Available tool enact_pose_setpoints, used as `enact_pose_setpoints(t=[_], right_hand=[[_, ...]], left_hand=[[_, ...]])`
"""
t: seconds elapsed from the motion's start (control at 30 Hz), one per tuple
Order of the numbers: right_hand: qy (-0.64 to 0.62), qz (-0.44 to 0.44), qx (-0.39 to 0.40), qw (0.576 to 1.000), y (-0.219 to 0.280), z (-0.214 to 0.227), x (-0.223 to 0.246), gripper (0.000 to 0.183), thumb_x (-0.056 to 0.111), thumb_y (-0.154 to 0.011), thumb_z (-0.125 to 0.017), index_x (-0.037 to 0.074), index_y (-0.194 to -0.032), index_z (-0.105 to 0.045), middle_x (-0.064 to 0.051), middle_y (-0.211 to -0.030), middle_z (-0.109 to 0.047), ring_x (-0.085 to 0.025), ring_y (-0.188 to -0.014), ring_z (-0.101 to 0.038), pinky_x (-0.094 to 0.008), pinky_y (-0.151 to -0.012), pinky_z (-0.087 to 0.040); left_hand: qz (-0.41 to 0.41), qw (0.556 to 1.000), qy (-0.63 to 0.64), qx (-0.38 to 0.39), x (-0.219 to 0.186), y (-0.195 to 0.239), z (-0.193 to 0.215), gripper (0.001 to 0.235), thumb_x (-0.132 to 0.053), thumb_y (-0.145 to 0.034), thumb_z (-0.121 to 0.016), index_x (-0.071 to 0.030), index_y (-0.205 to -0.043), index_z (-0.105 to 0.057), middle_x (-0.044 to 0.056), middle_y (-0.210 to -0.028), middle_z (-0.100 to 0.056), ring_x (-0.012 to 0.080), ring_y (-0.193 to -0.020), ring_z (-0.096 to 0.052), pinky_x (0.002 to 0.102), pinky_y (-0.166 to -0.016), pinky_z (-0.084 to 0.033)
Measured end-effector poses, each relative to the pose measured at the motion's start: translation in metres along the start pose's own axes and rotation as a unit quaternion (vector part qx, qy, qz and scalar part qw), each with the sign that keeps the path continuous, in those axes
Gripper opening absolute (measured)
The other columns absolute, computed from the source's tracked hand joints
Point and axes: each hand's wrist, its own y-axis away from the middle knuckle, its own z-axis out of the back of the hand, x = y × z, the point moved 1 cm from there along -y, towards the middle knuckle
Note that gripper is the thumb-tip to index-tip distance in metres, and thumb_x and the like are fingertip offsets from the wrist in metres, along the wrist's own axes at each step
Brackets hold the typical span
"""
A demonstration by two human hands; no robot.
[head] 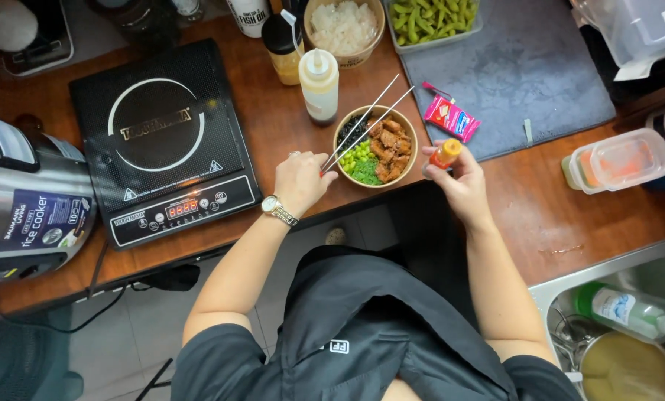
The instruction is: The person assembles a food bowl by transferring cooked meat from a pan using a spatula, then arranging the contents with chopsticks. They add a red condiment from a small bottle and finish by spooning chopped carrots from a plastic container into the bowl.
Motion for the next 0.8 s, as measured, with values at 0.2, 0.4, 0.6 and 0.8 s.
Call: enact_pose_setpoints(t=[0.2, 0.4, 0.6, 0.8], right_hand=[[0.045, -0.004, -0.014, 0.999, 0.013, -0.025, 0.01, 0.033, 0.006, -0.092, -0.079, 0.001, -0.122, -0.067, -0.016, -0.108, -0.074, -0.023, -0.1, -0.07, -0.04, -0.094, -0.056], [0.189, 0.065, 0.003, 0.98, 0.03, -0.066, 0.033, 0.048, 0.013, -0.093, -0.079, 0.0, -0.135, -0.062, -0.023, -0.114, -0.07, -0.036, -0.106, -0.069, -0.051, -0.092, -0.055], [0.336, 0.165, -0.019, 0.927, 0.041, -0.065, 0.053, 0.04, 0.027, -0.099, -0.075, -0.002, -0.123, -0.061, -0.018, -0.084, -0.056, -0.039, -0.074, -0.063, -0.047, -0.064, -0.053], [-0.276, -0.037, 0.154, 0.948, 0.056, -0.042, 0.01, 0.039, 0.024, -0.09, -0.073, -0.013, -0.099, -0.061, -0.014, -0.048, -0.046, -0.016, -0.033, -0.043, -0.03, -0.031, -0.04]], left_hand=[[-0.086, 0.95, 0.157, -0.256, -0.044, -0.003, 0.037, 0.049, -0.054, -0.094, -0.066, -0.013, -0.118, -0.073, 0.009, -0.093, -0.069, 0.0298, -0.093, -0.069, 0.039, -0.085, -0.056], [-0.162, 0.869, 0.39, -0.257, -0.121, -0.021, 0.035, 0.026, -0.024, -0.112, -0.043, -0.01, -0.123, -0.061, 0.013, -0.098, -0.062, 0.0388, -0.101, -0.065, 0.044, -0.091, -0.054], [-0.193, 0.932, 0.15, -0.266, -0.129, -0.02, 0.014, 0.024, -0.026, -0.104, -0.047, -0.016, -0.124, -0.055, 0.005, -0.094, -0.056, 0.0315, -0.085, -0.065, 0.043, -0.074, -0.054], [-0.308, 0.83, 0.433, -0.172, -0.127, 0.005, 0.034, 0.058, -0.043, -0.097, -0.065, -0.016, -0.146, -0.051, 0.011, -0.122, -0.06, 0.0317, -0.119, -0.061, 0.041, -0.103, -0.05]])
